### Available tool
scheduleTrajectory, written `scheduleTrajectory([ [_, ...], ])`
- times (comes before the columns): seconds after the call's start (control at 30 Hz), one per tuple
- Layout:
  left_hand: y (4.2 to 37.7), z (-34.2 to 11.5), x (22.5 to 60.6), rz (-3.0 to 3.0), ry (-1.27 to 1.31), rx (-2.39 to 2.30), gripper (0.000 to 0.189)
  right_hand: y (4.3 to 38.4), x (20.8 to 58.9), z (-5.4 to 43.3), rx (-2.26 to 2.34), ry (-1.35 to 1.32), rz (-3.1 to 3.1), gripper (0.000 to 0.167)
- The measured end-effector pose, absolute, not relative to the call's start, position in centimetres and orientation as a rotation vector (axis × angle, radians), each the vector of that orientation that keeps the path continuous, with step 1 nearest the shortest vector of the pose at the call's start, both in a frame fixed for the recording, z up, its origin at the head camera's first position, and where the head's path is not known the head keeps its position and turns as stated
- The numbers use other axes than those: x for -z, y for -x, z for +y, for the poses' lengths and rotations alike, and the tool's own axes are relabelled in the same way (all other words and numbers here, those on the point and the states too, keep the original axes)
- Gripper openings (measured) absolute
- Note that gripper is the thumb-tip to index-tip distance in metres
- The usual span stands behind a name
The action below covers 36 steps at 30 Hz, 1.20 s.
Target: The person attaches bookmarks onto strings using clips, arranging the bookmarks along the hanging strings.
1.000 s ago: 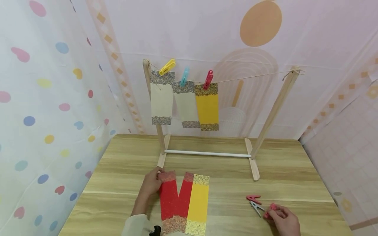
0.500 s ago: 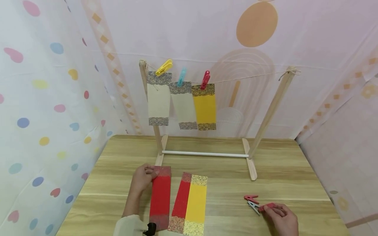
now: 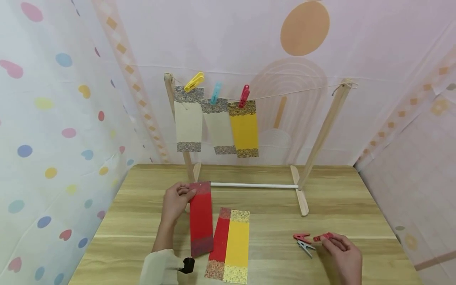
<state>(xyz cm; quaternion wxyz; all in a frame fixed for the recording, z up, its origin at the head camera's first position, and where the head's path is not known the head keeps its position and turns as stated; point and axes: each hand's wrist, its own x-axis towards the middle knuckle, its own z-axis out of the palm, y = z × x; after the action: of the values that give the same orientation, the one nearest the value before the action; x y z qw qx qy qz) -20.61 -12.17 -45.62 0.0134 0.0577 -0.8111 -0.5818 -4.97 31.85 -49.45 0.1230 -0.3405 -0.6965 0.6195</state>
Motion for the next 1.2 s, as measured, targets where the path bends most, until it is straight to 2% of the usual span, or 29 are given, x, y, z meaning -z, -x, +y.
scheduleTrajectory([
  [0.2,21.2,-10.3,44.8,-2.42,-0.132,1.925,0.022,6.0,47.8,31.7,-1.839,0.878,-1.962,0.023],
  [0.33,21.6,-9.3,43.7,-2.367,-0.083,1.923,0.023,7.2,46.1,31.9,-1.818,0.787,-1.906,0.027],
  [0.53,22.0,-7.9,41.8,-2.323,-0.024,1.915,0.022,9.3,43.1,32.7,-1.786,0.648,-1.809,0.016],
  [0.83,22.8,-5.6,39.5,-2.279,0.177,1.903,0.017,11.5,38.4,33.7,-1.843,0.42,-1.646,0.017],
  [1.2,23.6,-3.8,36.9,-2.272,0.328,1.871,0.019,13.5,33.7,33.8,-1.48,0.295,-1.952,0.017],
])
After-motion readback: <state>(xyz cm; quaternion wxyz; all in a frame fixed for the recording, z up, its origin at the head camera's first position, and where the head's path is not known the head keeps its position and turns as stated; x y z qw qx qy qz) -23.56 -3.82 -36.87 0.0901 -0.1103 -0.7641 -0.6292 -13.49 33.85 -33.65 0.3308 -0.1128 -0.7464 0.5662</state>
